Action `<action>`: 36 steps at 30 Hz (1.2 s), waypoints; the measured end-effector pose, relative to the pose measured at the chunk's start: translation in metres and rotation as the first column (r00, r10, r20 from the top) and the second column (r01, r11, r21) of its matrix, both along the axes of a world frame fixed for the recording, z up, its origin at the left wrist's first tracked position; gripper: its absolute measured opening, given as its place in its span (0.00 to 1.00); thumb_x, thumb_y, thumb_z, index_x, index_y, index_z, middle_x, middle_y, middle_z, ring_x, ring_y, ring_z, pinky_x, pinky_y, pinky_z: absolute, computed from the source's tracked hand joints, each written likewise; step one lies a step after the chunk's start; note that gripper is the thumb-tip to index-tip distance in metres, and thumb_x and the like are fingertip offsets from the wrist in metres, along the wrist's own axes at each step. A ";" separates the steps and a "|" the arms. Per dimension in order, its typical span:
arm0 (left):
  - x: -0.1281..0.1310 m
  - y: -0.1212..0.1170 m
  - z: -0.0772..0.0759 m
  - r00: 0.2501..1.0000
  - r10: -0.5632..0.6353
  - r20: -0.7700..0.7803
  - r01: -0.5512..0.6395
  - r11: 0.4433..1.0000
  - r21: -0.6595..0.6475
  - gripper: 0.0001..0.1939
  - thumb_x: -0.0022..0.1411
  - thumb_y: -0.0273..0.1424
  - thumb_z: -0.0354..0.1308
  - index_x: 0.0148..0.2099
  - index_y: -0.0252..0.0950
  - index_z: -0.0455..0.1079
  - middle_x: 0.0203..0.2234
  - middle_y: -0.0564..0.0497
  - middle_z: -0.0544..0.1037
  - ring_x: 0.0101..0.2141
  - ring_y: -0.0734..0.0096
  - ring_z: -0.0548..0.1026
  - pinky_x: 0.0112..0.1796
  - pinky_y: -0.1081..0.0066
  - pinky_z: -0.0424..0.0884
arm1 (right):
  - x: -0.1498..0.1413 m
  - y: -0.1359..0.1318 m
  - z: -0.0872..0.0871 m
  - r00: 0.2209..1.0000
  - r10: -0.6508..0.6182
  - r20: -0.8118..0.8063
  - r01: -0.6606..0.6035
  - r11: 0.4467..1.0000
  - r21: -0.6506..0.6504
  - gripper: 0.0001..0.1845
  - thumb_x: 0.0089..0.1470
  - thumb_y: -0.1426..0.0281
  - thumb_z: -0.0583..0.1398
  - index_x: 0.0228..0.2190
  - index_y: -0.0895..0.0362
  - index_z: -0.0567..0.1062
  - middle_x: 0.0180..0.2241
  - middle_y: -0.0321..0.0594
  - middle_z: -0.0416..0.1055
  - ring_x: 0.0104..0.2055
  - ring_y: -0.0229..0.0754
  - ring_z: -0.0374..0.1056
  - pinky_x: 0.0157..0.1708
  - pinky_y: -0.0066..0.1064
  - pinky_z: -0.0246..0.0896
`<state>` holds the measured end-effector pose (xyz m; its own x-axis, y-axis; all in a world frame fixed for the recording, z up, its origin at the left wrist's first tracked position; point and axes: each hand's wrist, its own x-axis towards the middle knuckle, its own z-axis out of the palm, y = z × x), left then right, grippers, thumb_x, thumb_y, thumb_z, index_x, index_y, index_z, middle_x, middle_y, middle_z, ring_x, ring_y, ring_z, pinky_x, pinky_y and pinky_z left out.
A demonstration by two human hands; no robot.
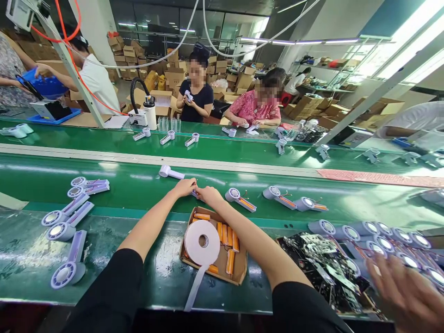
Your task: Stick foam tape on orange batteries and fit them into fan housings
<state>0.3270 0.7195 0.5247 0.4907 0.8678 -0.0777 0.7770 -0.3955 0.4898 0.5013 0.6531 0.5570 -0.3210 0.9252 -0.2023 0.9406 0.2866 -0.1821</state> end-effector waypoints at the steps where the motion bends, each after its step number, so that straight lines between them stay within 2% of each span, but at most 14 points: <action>1: 0.002 -0.001 0.001 1.000 0.012 -0.005 -0.012 1.000 0.003 0.17 0.75 0.43 0.60 0.53 0.34 0.75 0.46 0.46 0.81 0.45 0.63 0.80 0.51 0.56 0.78 | -0.004 0.001 0.000 1.000 0.010 0.020 -0.010 1.000 -0.007 0.22 0.68 0.60 0.65 0.59 0.56 0.77 0.49 0.51 0.82 0.51 0.54 0.79 0.54 0.49 0.73; 4: 0.010 -0.005 0.010 0.999 0.036 -0.014 -0.036 0.999 0.023 0.15 0.75 0.41 0.61 0.52 0.33 0.75 0.45 0.47 0.81 0.45 0.64 0.80 0.50 0.56 0.78 | -0.009 0.005 0.009 0.999 0.031 0.023 -0.031 0.999 -0.010 0.21 0.65 0.58 0.68 0.54 0.57 0.80 0.49 0.52 0.82 0.50 0.54 0.80 0.54 0.49 0.74; 7: 0.015 -0.017 0.029 1.000 0.029 0.002 -0.029 0.996 0.082 0.12 0.75 0.36 0.58 0.52 0.32 0.75 0.45 0.43 0.81 0.47 0.59 0.79 0.52 0.54 0.76 | 0.006 -0.005 0.029 0.997 0.038 -0.069 -0.036 0.999 0.028 0.19 0.62 0.63 0.69 0.54 0.51 0.82 0.48 0.49 0.84 0.51 0.54 0.81 0.54 0.43 0.75; 10: 0.008 -0.057 0.047 0.998 -0.041 0.055 0.030 0.983 0.181 0.13 0.74 0.35 0.58 0.54 0.34 0.75 0.55 0.37 0.79 0.59 0.50 0.73 0.62 0.49 0.68 | 0.046 -0.053 0.042 0.978 0.008 -0.208 0.017 0.993 0.120 0.21 0.70 0.63 0.59 0.62 0.49 0.76 0.59 0.47 0.79 0.59 0.52 0.77 0.59 0.43 0.73; 12: -0.004 -0.100 0.052 0.967 -0.246 0.065 0.228 0.951 0.207 0.16 0.69 0.40 0.64 0.54 0.40 0.76 0.57 0.41 0.79 0.62 0.50 0.71 0.65 0.53 0.65 | 0.077 -0.106 0.040 0.933 -0.053 -0.355 0.122 0.977 0.174 0.23 0.74 0.61 0.51 0.62 0.53 0.76 0.61 0.48 0.77 0.60 0.50 0.77 0.58 0.43 0.74; 14: -0.017 -0.144 0.051 0.847 -0.531 0.017 0.516 0.829 0.217 0.20 0.62 0.46 0.70 0.54 0.45 0.78 0.55 0.45 0.81 0.62 0.51 0.72 0.65 0.56 0.64 | 0.099 -0.164 0.031 0.739 -0.133 -0.661 0.293 0.946 0.137 0.21 0.72 0.55 0.55 0.51 0.53 0.82 0.50 0.47 0.84 0.49 0.51 0.82 0.51 0.44 0.78; 16: -0.026 -0.180 0.046 0.732 -0.676 -0.078 0.673 0.702 0.230 0.22 0.61 0.45 0.72 0.55 0.47 0.78 0.55 0.46 0.82 0.62 0.50 0.72 0.66 0.54 0.62 | 0.108 -0.214 0.022 0.559 -0.219 -0.800 0.376 0.926 0.010 0.22 0.68 0.51 0.59 0.43 0.53 0.83 0.40 0.47 0.85 0.41 0.52 0.83 0.43 0.42 0.80; 19: -0.027 -0.206 0.042 0.755 -0.623 -0.206 0.655 0.707 0.265 0.14 0.65 0.35 0.68 0.53 0.46 0.80 0.54 0.48 0.82 0.62 0.50 0.71 0.66 0.52 0.62 | 0.098 -0.255 0.016 0.419 -0.345 -0.840 0.401 0.900 -0.170 0.25 0.64 0.46 0.61 0.42 0.55 0.83 0.31 0.46 0.83 0.30 0.50 0.80 0.31 0.39 0.77; 21: -0.024 -0.210 0.045 0.772 -0.589 -0.238 0.635 0.717 0.288 0.07 0.67 0.31 0.65 0.45 0.45 0.82 0.51 0.48 0.82 0.62 0.49 0.71 0.66 0.51 0.63 | 0.084 -0.264 0.019 0.425 -0.398 -0.813 0.390 0.891 -0.232 0.26 0.63 0.46 0.61 0.43 0.56 0.83 0.27 0.43 0.80 0.25 0.47 0.76 0.26 0.36 0.73; 23: -0.027 -0.211 0.052 0.787 -0.571 -0.233 0.617 0.729 0.297 0.05 0.68 0.34 0.65 0.41 0.43 0.82 0.49 0.46 0.82 0.61 0.48 0.71 0.66 0.51 0.65 | 0.071 -0.267 0.024 0.493 -0.413 -0.766 0.356 0.899 -0.256 0.25 0.63 0.47 0.60 0.42 0.56 0.84 0.25 0.40 0.78 0.23 0.44 0.73 0.24 0.34 0.69; 26: -0.048 -0.218 0.066 0.844 -0.493 -0.211 0.535 0.803 0.262 0.18 0.62 0.46 0.70 0.47 0.41 0.80 0.52 0.44 0.80 0.62 0.44 0.70 0.62 0.52 0.72 | 0.055 -0.273 0.028 0.599 -0.399 -0.694 0.275 0.917 -0.289 0.22 0.64 0.50 0.60 0.37 0.54 0.85 0.24 0.39 0.77 0.22 0.41 0.70 0.24 0.31 0.63; 29: -0.079 -0.232 0.077 0.893 -0.396 -0.213 0.443 0.857 0.262 0.27 0.56 0.43 0.75 0.55 0.42 0.76 0.59 0.43 0.76 0.66 0.43 0.66 0.58 0.53 0.77 | 0.039 -0.278 0.024 0.660 -0.384 -0.645 0.243 0.922 -0.301 0.22 0.63 0.50 0.62 0.36 0.53 0.86 0.24 0.39 0.78 0.23 0.42 0.70 0.23 0.31 0.59; 33: -0.104 -0.258 0.079 0.917 -0.353 -0.184 0.398 0.835 0.381 0.25 0.62 0.40 0.71 0.59 0.40 0.74 0.58 0.42 0.77 0.67 0.42 0.66 0.66 0.47 0.70 | 0.008 -0.279 0.019 0.631 -0.401 -0.664 0.227 0.914 -0.336 0.24 0.62 0.50 0.65 0.48 0.53 0.85 0.23 0.37 0.78 0.23 0.44 0.72 0.25 0.32 0.61; 36: -0.114 -0.270 0.072 0.950 -0.287 -0.121 0.308 0.815 0.491 0.26 0.65 0.40 0.68 0.62 0.38 0.71 0.56 0.40 0.77 0.67 0.40 0.65 0.69 0.43 0.64 | -0.014 -0.280 0.023 0.581 -0.277 -0.766 0.038 0.949 -0.314 0.22 0.70 0.55 0.57 0.35 0.52 0.85 0.20 0.36 0.74 0.21 0.40 0.67 0.25 0.31 0.59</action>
<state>0.2130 0.4497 0.5968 0.7372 0.6058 0.2993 0.5960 -0.7917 0.1344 0.4876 0.3732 0.5802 -0.3161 0.9354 -0.1584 0.4089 -0.0164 -0.9124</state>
